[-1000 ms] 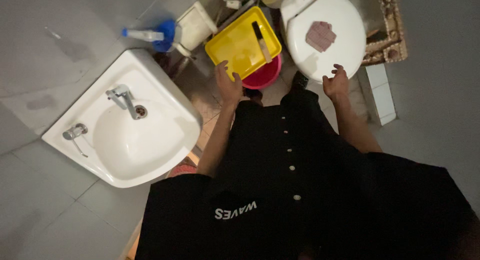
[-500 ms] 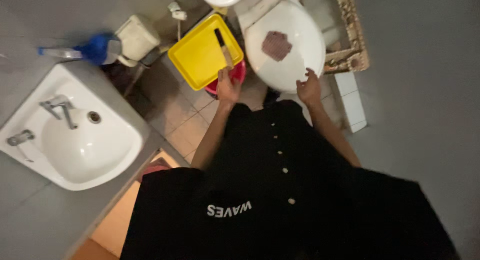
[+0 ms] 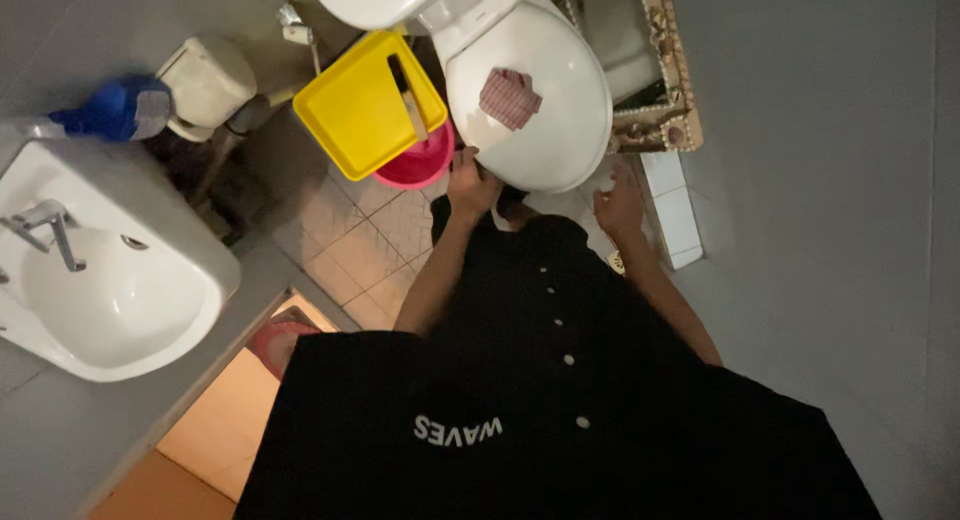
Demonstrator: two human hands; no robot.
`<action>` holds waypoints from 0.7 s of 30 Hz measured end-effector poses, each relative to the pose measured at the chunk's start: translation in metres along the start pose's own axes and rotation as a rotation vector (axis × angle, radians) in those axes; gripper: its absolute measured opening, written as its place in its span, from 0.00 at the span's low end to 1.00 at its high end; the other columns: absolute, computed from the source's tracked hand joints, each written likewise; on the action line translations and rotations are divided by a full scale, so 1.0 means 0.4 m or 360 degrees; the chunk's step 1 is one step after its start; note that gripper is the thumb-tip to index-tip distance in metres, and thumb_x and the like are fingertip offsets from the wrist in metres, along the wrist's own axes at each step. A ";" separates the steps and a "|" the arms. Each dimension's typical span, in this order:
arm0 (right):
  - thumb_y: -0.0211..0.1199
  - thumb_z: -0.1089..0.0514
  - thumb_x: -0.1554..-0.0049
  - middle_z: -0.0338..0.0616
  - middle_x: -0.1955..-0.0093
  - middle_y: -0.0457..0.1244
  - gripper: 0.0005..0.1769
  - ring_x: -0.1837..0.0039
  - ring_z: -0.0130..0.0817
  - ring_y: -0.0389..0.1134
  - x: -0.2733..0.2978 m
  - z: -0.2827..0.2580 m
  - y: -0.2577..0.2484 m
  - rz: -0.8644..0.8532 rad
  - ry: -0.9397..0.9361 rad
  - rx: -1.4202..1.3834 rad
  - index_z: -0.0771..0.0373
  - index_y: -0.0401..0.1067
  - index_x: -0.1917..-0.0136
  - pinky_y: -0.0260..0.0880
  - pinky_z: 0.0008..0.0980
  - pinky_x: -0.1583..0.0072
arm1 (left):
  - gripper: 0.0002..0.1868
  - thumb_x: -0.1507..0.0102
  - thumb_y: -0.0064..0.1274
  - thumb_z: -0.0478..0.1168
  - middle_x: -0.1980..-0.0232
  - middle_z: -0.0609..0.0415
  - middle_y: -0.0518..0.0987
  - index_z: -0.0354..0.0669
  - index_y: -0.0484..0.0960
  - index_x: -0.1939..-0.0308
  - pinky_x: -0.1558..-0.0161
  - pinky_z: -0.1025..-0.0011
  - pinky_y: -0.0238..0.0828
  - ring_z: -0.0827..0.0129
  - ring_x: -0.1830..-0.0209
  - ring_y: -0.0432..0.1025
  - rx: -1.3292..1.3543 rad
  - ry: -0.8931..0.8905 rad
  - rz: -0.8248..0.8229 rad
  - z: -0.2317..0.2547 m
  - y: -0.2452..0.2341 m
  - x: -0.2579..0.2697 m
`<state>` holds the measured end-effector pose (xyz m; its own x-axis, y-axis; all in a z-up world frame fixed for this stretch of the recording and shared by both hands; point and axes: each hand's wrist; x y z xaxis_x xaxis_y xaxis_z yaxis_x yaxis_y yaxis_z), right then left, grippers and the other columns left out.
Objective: The person cleans a sink and a toilet by hand using a cloth and a spray bottle.
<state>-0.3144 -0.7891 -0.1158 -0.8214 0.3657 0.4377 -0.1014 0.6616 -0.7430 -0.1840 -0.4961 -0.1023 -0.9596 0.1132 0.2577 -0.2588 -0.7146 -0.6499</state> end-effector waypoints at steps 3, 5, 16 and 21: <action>0.65 0.56 0.39 0.59 0.32 0.62 0.33 0.42 0.47 0.72 -0.036 -0.031 0.001 -0.0150 0.0038 0.0051 0.68 0.60 0.25 0.71 0.47 0.41 | 0.29 0.45 0.58 0.40 0.41 0.35 0.73 0.36 0.71 0.40 0.46 0.47 0.72 0.37 0.43 0.71 -0.0002 -0.0059 -0.0021 -0.014 0.017 -0.040; 0.64 0.56 0.39 0.59 0.30 0.59 0.35 0.43 0.47 0.70 -0.066 -0.061 0.015 -0.0260 0.0109 0.0040 0.66 0.56 0.23 0.72 0.47 0.45 | 0.29 0.44 0.58 0.38 0.40 0.36 0.74 0.36 0.72 0.40 0.45 0.49 0.72 0.39 0.42 0.71 0.0018 -0.0137 -0.0062 -0.027 0.033 -0.066; 0.64 0.53 0.37 0.56 0.27 0.57 0.39 0.42 0.45 0.71 -0.346 -0.175 0.225 -0.0346 -0.0209 0.0097 0.66 0.52 0.19 0.73 0.45 0.46 | 0.34 0.43 0.57 0.33 0.35 0.42 0.73 0.37 0.70 0.32 0.36 0.56 0.69 0.46 0.35 0.69 -0.0044 -0.0124 -0.0219 -0.245 0.233 -0.318; 0.65 0.55 0.39 0.55 0.24 0.56 0.38 0.42 0.47 0.70 -0.481 -0.239 0.313 -0.0326 -0.0214 0.0163 0.66 0.55 0.21 0.73 0.45 0.44 | 0.35 0.44 0.59 0.34 0.33 0.40 0.71 0.35 0.68 0.32 0.38 0.54 0.68 0.46 0.38 0.69 -0.0139 -0.0103 -0.0346 -0.320 0.318 -0.417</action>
<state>-0.1154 -0.7141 -0.2445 -0.8445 0.1361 0.5180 -0.3238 0.6406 -0.6963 -0.0711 -0.5175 -0.3194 -0.8719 0.2114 0.4417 -0.4698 -0.6155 -0.6328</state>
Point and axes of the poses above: each hand's wrist, its own x-axis away from the middle knuckle, its own y-axis out of the palm, z = x × y
